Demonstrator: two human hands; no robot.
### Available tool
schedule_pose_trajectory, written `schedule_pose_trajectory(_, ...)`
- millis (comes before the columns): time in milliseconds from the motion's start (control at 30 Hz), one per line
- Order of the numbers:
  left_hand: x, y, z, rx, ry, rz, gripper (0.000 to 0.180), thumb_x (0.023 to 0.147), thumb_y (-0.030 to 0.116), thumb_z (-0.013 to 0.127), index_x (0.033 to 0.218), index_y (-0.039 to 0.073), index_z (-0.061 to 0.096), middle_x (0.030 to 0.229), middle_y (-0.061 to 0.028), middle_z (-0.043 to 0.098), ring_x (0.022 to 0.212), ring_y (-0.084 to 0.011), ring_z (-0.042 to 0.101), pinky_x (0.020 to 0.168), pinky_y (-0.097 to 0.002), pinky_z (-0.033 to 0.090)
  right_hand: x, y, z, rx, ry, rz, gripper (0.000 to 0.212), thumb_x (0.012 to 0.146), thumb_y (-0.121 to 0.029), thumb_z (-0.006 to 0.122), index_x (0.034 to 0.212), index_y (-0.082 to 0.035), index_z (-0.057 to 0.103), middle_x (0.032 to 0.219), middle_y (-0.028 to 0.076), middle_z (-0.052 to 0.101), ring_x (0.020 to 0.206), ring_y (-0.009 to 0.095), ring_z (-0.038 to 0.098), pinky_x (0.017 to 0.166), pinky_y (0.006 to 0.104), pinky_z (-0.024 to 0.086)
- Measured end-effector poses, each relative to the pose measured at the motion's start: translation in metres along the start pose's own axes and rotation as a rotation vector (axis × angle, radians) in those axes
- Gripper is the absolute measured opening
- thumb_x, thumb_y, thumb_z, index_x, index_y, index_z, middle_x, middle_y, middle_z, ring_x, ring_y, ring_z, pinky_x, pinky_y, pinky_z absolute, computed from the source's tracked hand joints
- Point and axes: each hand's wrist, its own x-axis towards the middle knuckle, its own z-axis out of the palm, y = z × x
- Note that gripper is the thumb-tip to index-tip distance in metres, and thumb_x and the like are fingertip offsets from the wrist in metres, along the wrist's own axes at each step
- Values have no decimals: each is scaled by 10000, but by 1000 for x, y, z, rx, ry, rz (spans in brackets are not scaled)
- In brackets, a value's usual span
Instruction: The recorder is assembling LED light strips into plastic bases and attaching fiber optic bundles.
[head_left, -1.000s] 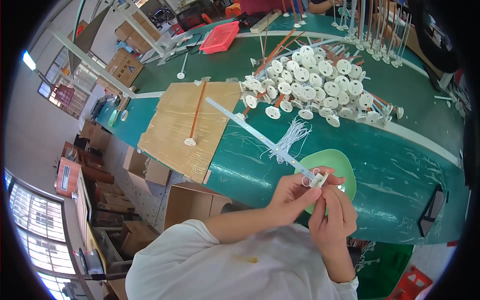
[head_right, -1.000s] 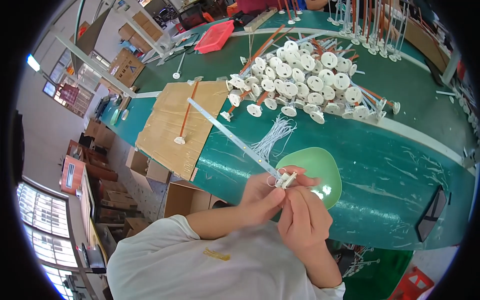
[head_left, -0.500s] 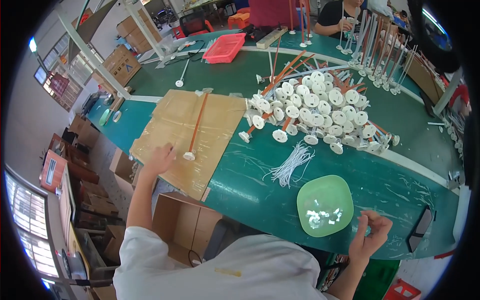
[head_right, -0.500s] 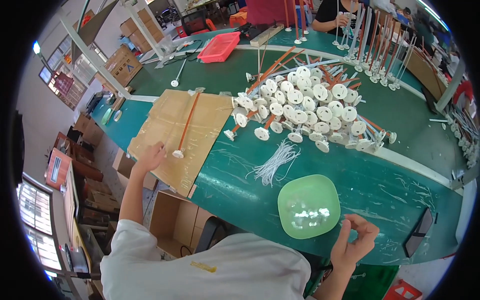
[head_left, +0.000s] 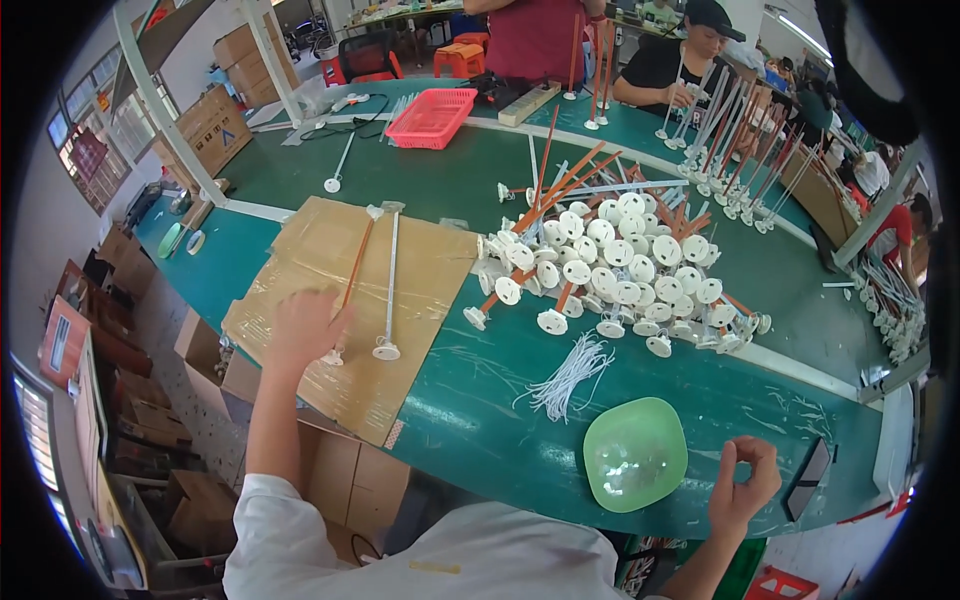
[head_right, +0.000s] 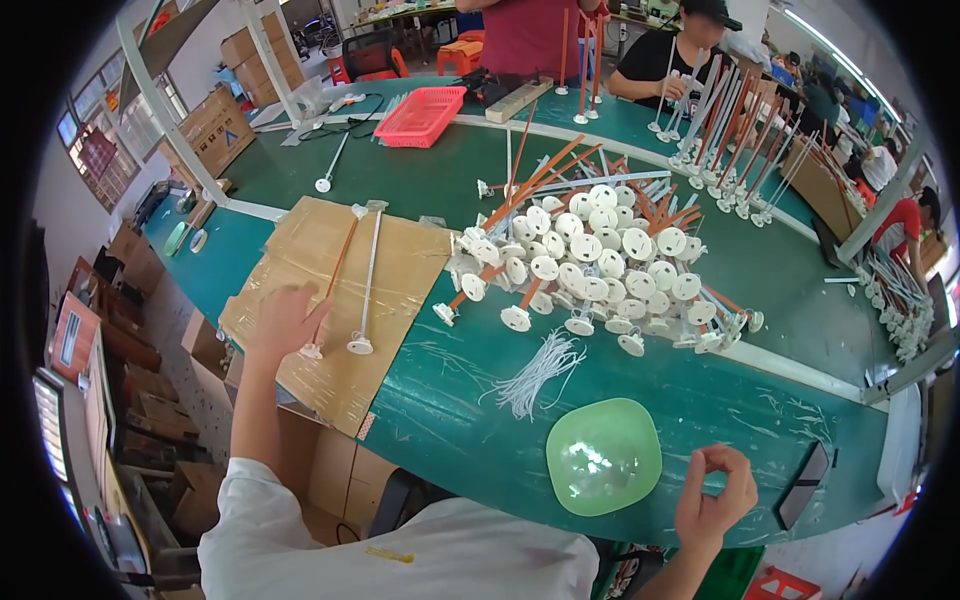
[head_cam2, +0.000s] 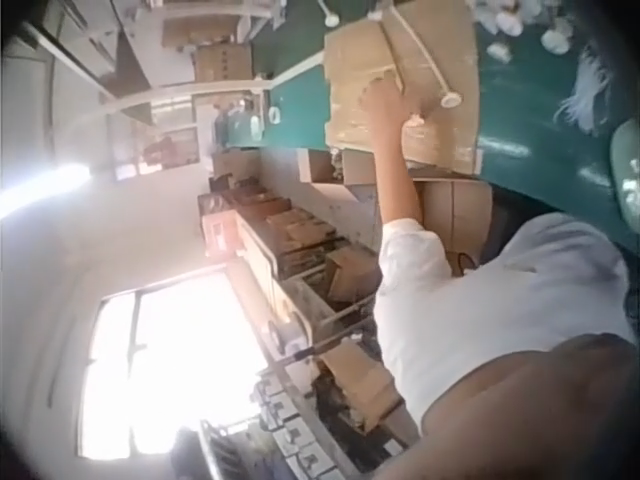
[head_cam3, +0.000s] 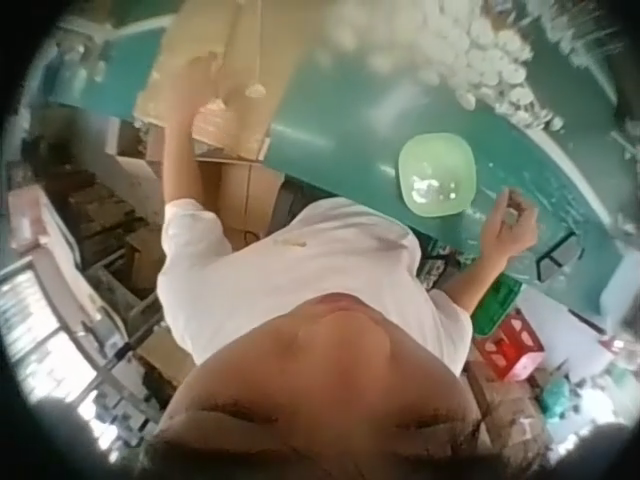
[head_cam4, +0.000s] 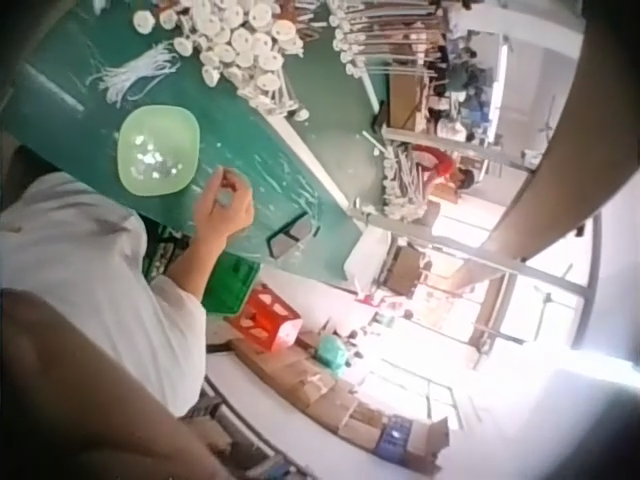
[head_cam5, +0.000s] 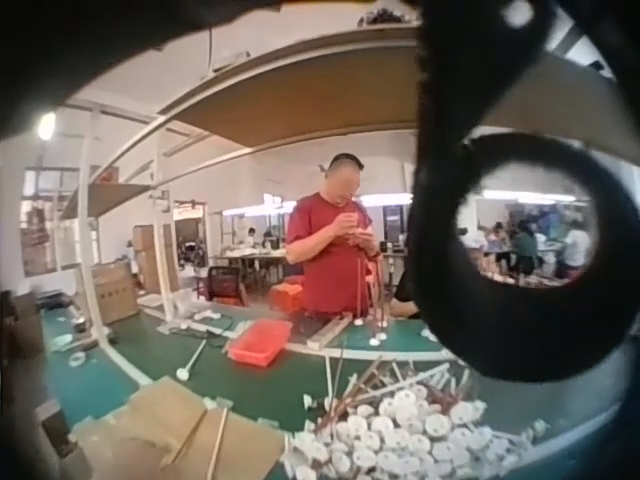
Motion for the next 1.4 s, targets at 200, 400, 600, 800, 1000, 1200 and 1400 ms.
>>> schedule_pose_trajectory(200,133,111,18,-515,193,405,305,866,314,669,900,12,698,795,-146,695,733,-290,675,685,-379,522,-23,-13,21,69,10,108,90,828,39,659,790,20,579,743,99,630,606,143,556,577,258,445)
schedule_pose_trajectory(400,189,181,10,-302,-216,418,386,831,406,678,918,38,760,790,-167,711,766,-301,698,742,-377,548,-38,-19,9,53,38,116,96,819,46,662,781,24,577,715,94,630,604,132,550,565,248,424)
schedule_pose_trajectory(600,161,196,6,-145,-213,447,309,843,270,617,924,-11,717,915,-235,690,894,-381,678,818,-464,544,-41,-6,-2,66,89,185,105,811,42,668,764,26,576,700,92,626,586,142,540,562,251,416)
schedule_pose_trajectory(800,147,190,8,-25,-18,455,259,872,209,551,865,4,710,846,-246,669,856,-414,655,789,-490,535,-39,-17,-10,71,141,101,129,760,61,672,752,-1,559,680,95,620,568,207,566,534,290,406)
schedule_pose_trajectory(1000,73,180,-47,-332,117,493,253,926,131,501,864,-33,684,852,-217,693,850,-357,673,774,-400,542,-50,-20,-22,164,212,137,134,745,82,678,783,4,575,702,106,628,603,222,579,542,303,433)
schedule_pose_trajectory(1200,-64,225,-9,-1879,-630,622,355,986,202,550,1156,-108,581,1135,-258,647,1076,-358,652,918,-444,536,-35,-49,7,298,102,-119,290,650,68,770,912,-16,677,926,121,659,796,273,590,631,335,486)
schedule_pose_trajectory(1400,-138,261,10,-2101,-867,406,353,983,153,550,1179,-141,568,1159,-291,630,1057,-326,661,913,-408,545,-45,-57,33,457,78,-283,354,583,-23,841,915,-86,737,932,41,636,797,242,558,662,313,463)
